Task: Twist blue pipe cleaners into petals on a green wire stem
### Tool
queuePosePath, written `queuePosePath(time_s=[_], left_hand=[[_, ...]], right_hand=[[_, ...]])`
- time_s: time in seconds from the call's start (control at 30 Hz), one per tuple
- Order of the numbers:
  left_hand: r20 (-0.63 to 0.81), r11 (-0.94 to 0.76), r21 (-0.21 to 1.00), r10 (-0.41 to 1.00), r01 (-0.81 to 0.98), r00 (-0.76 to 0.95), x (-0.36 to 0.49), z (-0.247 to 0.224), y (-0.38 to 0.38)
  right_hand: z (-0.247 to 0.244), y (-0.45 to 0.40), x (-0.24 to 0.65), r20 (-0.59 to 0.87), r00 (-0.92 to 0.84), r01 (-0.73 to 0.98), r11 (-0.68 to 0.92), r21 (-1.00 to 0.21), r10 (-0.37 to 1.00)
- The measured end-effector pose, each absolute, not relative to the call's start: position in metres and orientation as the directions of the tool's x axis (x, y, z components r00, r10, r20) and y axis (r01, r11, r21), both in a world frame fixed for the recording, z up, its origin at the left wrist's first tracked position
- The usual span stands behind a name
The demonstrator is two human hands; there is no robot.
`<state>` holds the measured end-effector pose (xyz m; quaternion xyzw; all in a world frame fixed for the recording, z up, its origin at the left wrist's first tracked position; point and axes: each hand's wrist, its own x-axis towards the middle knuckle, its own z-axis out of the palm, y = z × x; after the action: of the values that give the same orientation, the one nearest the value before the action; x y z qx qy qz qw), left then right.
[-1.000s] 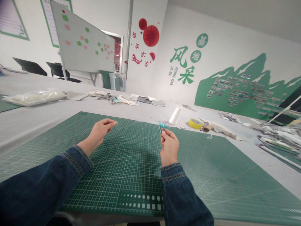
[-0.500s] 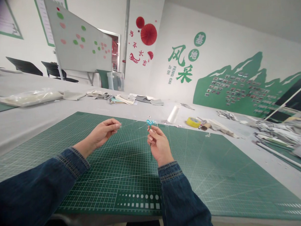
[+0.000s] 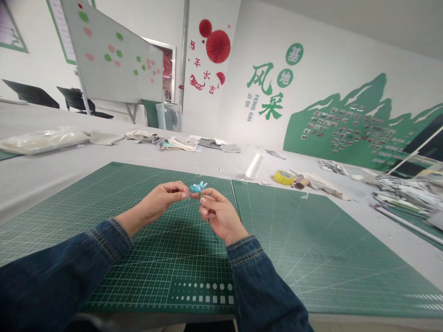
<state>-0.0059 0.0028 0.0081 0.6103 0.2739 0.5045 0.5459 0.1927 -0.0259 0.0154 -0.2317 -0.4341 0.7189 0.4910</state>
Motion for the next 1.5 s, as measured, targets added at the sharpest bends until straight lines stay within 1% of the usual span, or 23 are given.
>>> queuePosePath(time_s=[0.3,0.43,0.5,0.57,0.63,0.7,0.8,0.9,1.03,1.13,1.27,1.37,1.43,1.5], left_hand=[[0.336,-0.26,0.936,0.859,-0.238,0.386,-0.002,0.006,0.001],[0.307,-0.237,0.945,0.88,-0.225,0.362,-0.002,0.007,0.0],[0.285,-0.219,0.951,0.894,-0.217,0.347,-0.004,0.007,0.001],[0.264,-0.203,0.956,0.911,-0.21,0.318,-0.008,0.008,0.004],[0.247,-0.198,0.959,0.933,-0.201,0.261,-0.016,0.008,0.01],[0.23,-0.201,0.965,0.957,-0.172,0.175,-0.029,0.006,0.02],[0.195,-0.194,0.979,0.981,-0.065,0.006,-0.056,0.0,0.04],[0.17,-0.148,0.982,0.965,0.119,-0.2,-0.087,-0.009,0.057],[0.211,-0.03,0.914,0.887,0.404,-0.412,-0.122,-0.02,0.071],[0.246,0.057,0.84,0.847,0.54,-0.472,-0.142,-0.026,0.077],[0.268,0.134,0.77,0.82,0.624,-0.506,-0.159,-0.031,0.081],[0.264,0.17,0.754,0.806,0.634,-0.53,-0.166,-0.035,0.082],[0.256,0.18,0.76,0.8,0.625,-0.542,-0.168,-0.036,0.083],[0.247,0.174,0.774,0.802,0.608,-0.544,-0.168,-0.036,0.083]], right_hand=[[0.013,-0.025,0.193,0.095,-0.406,-0.47,-0.119,-0.874,0.909],[0.013,-0.024,0.194,0.1,-0.418,-0.511,-0.143,-0.848,0.903],[0.015,-0.023,0.198,0.11,-0.392,-0.553,-0.138,-0.822,0.913],[0.019,-0.02,0.205,0.142,-0.333,-0.61,-0.098,-0.786,0.932],[0.024,-0.018,0.215,0.2,-0.215,-0.725,-0.019,-0.689,0.956],[0.028,-0.016,0.224,0.245,-0.117,-0.787,0.061,-0.615,0.962],[0.031,-0.015,0.232,0.265,-0.04,-0.813,0.123,-0.57,0.963],[0.031,-0.015,0.233,0.273,-0.026,-0.82,0.136,-0.556,0.962],[0.032,-0.016,0.233,0.307,-0.007,-0.828,0.166,-0.535,0.952],[0.034,-0.017,0.237,0.316,0.044,-0.827,0.212,-0.521,0.948],[0.037,-0.016,0.246,0.302,0.142,-0.816,0.284,-0.503,0.943],[0.037,-0.014,0.256,0.212,0.247,-0.796,0.323,-0.511,0.945],[0.035,-0.012,0.262,0.127,0.324,-0.782,0.341,-0.522,0.937],[0.032,-0.009,0.269,0.079,0.371,-0.773,0.355,-0.525,0.925]])
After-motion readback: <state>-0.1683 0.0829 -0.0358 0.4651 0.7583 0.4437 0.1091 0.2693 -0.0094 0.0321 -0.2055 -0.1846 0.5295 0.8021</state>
